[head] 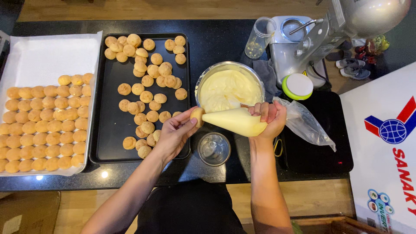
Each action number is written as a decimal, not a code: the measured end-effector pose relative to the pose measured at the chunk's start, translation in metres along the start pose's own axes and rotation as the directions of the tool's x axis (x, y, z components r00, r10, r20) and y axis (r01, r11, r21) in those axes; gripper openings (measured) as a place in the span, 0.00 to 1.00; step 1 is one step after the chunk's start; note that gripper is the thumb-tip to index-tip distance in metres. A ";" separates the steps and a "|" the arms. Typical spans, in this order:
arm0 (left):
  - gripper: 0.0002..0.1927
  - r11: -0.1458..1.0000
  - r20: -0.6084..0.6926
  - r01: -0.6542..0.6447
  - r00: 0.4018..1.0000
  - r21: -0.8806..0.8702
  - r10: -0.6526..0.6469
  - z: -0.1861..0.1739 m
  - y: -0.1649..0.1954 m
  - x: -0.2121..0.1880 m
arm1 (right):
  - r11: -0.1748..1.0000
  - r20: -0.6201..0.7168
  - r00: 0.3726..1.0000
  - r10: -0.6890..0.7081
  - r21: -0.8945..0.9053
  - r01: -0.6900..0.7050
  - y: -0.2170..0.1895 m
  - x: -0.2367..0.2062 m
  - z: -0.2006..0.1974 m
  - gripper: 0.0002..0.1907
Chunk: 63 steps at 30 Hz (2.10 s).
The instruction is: The person fills small round pastries with cream using a piping bag. They pick up each pastry, pipe cream into it, and place it on a tray. The person refills the piping bag from a bowl of cream as needed.
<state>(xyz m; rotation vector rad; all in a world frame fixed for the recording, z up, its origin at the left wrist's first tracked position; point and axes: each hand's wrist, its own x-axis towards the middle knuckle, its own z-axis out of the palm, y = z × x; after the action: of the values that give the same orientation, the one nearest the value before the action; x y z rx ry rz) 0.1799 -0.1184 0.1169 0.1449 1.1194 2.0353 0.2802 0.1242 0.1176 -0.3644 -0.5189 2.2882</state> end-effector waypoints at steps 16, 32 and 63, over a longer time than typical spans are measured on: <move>0.25 0.997 0.012 0.068 0.998 0.025 -0.068 0.003 -0.028 0.017 | 0.991 -0.111 0.987 -0.114 0.053 0.120 -0.016 0.004 -0.042 0.23; 0.26 0.847 0.090 -0.027 0.996 0.531 -0.025 0.023 -0.067 0.050 | 0.972 -0.437 0.879 -0.191 0.041 0.232 -0.036 0.018 -0.110 0.19; 0.23 0.999 -0.225 -0.051 0.973 -0.016 0.046 -0.073 0.029 0.051 | 0.990 -0.323 0.944 -0.070 0.097 0.106 -0.042 0.055 -0.166 0.13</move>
<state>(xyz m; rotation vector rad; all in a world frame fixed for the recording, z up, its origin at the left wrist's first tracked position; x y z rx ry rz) 0.0958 -0.1401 0.0817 -0.0718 1.2407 2.1467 0.3358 0.2330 -0.0143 -0.6284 -0.2346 2.1059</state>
